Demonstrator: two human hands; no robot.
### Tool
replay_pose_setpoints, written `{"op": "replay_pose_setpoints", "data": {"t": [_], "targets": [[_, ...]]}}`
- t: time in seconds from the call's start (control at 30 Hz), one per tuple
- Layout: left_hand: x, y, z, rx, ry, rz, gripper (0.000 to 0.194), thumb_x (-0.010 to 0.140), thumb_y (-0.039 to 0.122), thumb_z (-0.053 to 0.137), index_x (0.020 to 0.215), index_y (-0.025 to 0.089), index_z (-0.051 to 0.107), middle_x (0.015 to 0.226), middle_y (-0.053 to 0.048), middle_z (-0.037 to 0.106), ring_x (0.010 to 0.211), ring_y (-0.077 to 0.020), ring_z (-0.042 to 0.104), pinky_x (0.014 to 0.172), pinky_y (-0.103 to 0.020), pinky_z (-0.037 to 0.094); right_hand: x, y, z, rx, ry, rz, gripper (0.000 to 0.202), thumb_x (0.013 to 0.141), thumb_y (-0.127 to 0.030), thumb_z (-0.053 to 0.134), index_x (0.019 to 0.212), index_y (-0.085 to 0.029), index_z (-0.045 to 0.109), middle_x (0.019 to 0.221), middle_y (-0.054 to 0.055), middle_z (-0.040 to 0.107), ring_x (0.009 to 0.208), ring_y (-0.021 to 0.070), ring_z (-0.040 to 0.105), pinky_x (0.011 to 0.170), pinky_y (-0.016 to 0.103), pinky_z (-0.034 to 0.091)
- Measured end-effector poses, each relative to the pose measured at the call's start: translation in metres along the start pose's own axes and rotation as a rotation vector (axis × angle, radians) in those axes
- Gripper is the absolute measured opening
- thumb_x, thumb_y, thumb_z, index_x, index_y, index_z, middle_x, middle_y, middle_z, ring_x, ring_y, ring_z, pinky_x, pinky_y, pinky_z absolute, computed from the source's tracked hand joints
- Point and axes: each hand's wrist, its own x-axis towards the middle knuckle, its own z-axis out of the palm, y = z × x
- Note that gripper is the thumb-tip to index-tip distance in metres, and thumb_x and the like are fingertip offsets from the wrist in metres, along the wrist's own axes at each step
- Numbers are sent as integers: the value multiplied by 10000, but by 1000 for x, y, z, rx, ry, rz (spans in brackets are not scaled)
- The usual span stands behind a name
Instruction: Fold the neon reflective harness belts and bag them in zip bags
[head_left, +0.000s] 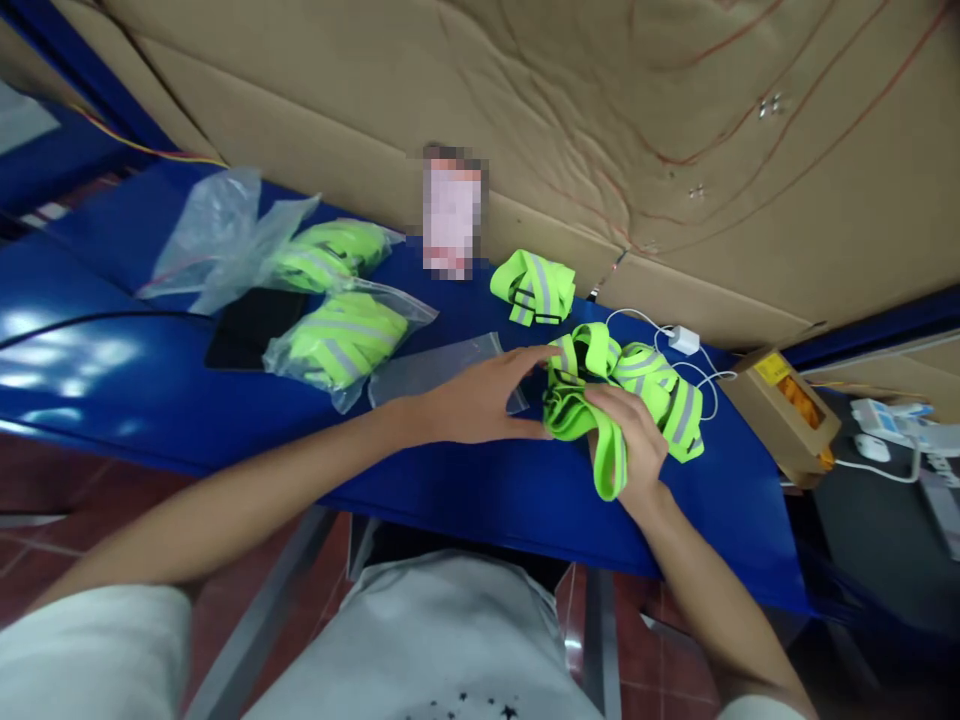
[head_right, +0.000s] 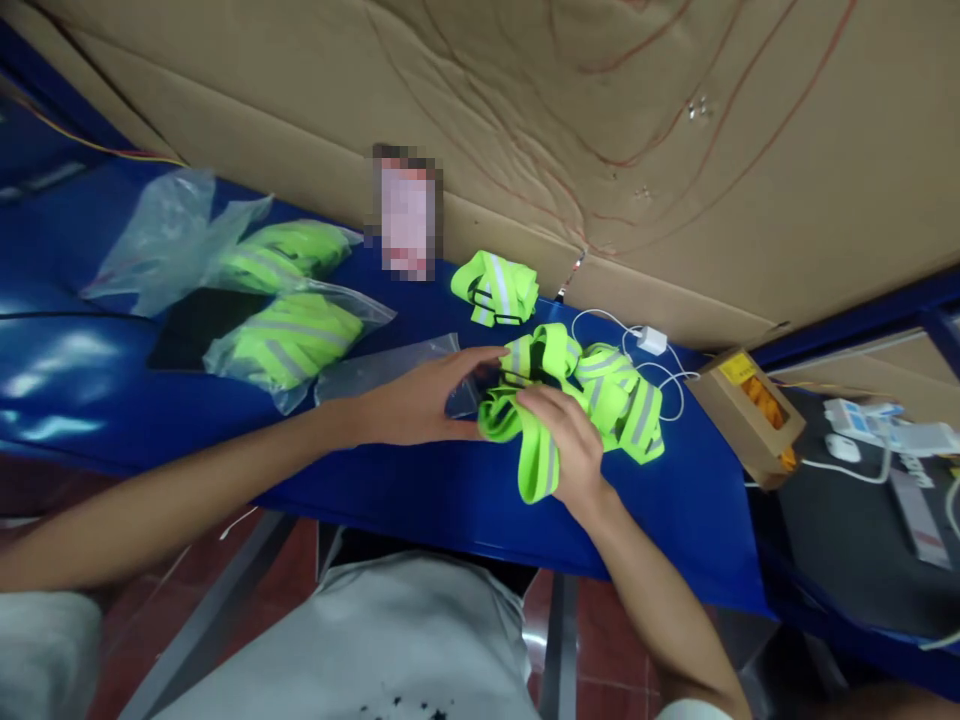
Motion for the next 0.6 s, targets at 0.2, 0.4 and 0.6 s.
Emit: {"op": "replay_pose_setpoints", "data": {"t": [0.2, 0.4, 0.6], "targets": [[-3, -21, 20, 183, 103, 103, 1115, 790, 482, 802, 1631, 235, 114, 1653, -215, 272, 1537, -397, 260, 1227, -661, 172, -8, -21, -10, 299, -35, 393, 266, 939, -311, 664, 1198, -269, 706, 1097, 85, 765, 1009, 284, 741, 860, 438, 634], [-10, 0, 18, -270, -7, 40, 758, 831, 303, 744, 1492, 236, 378, 1431, -120, 586, 1285, -284, 596, 1094, -433, 461, 1, -8, -18, 735, -15, 857, 390, 861, -598, 670, 1053, -262, 723, 873, 55, 768, 976, 292, 744, 834, 470, 645], [-10, -3, 11, -522, -114, -143, 592, 908, 274, 620, 1441, 220, 367, 1037, -29, 712, 874, -180, 704, 721, -270, 541, 16, 30, -17, 494, 330, 950, 497, 870, -552, 692, 1266, -257, 627, 1166, 59, 713, 1146, 261, 695, 960, 445, 603]]}}
